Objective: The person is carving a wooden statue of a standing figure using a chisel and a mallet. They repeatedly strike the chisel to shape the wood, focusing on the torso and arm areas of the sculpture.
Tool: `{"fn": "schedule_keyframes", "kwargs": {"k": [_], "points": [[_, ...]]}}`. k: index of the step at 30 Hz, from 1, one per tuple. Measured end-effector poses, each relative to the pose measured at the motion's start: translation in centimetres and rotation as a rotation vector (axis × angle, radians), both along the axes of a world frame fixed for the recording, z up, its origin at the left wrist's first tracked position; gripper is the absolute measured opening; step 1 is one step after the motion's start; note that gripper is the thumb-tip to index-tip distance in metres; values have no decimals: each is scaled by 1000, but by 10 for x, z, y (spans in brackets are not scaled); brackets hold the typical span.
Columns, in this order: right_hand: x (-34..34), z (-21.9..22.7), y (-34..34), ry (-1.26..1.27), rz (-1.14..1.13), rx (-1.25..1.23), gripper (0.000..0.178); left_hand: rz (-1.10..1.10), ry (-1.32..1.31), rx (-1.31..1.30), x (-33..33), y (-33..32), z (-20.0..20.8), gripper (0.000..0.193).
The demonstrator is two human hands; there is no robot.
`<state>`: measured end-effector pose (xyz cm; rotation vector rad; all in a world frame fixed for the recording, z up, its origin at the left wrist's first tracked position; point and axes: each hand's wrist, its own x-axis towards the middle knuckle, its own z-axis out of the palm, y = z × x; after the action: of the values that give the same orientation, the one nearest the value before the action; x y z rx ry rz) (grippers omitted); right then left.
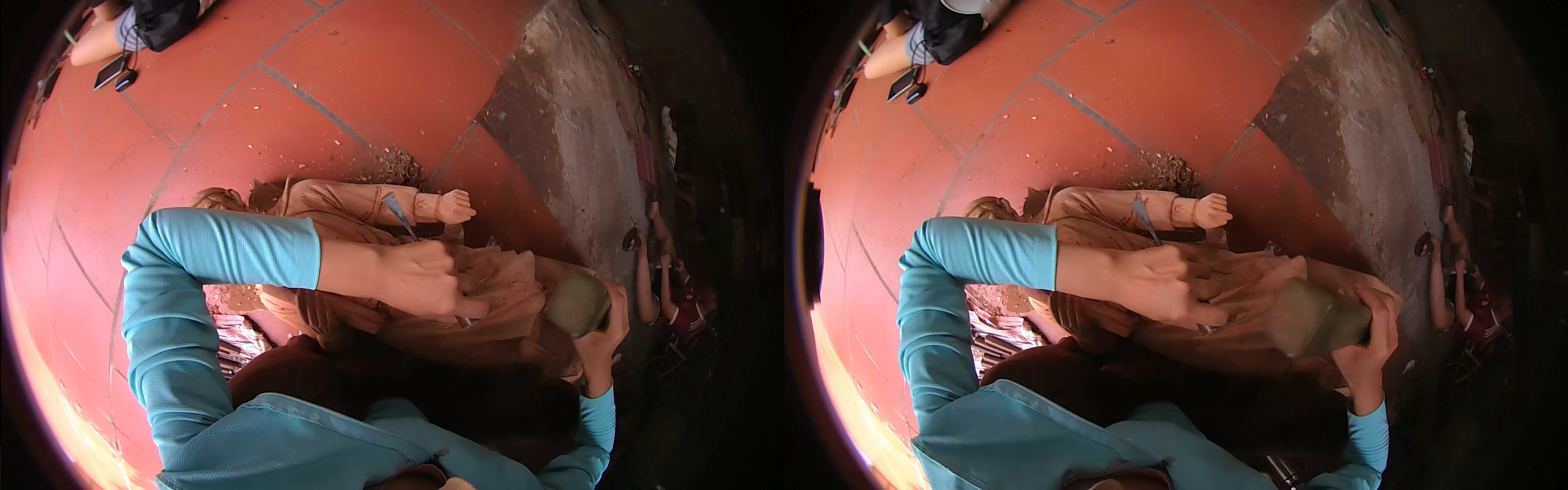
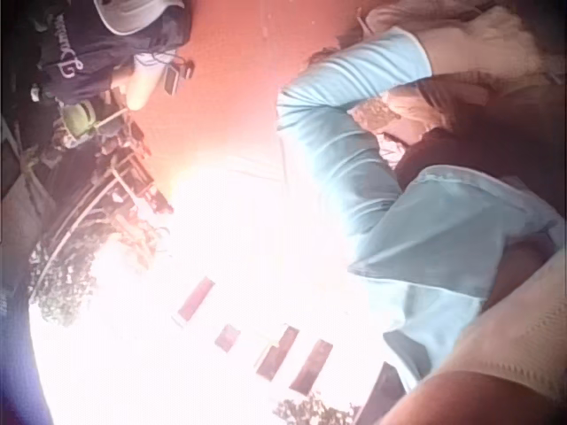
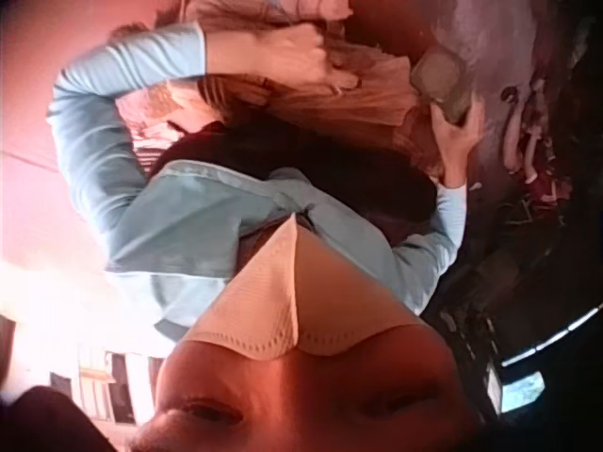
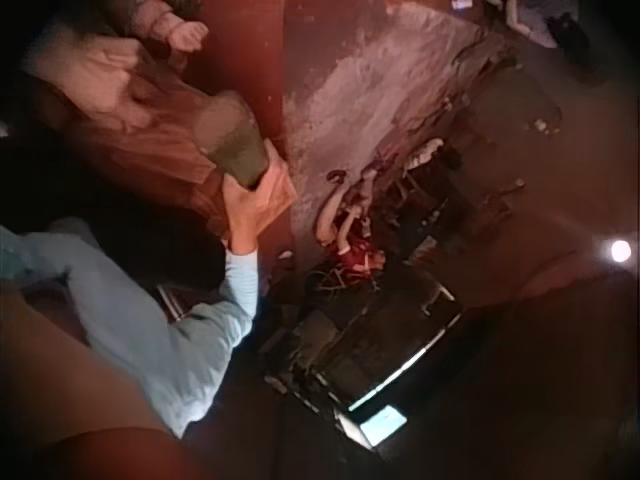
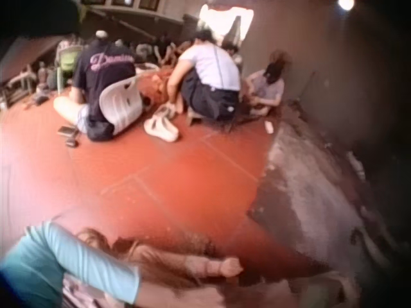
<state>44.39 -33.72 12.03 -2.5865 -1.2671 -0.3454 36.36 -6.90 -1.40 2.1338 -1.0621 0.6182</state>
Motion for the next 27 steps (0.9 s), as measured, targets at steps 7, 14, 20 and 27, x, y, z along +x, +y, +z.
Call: {"fn": "schedule_keyframes", "kwargs": {"k": [7, 14, 20, 27], "points": [[-21, -34, 19, -66, 125, -121, 49, 143, 28, -13, -5, -7, -41, 36], [-25, -71, 33, 190, -15, 106, 73, 104, 292, -332, 0, -12, -38, 28], [-19, -64, 42, 235, -17, 13, 72, 131, 405, -414, 2, -7, -31, 22], [2, -67, 44, 275, 159, 120, 70, 207, 333, -531, 5, -7, -26, 22]]}}
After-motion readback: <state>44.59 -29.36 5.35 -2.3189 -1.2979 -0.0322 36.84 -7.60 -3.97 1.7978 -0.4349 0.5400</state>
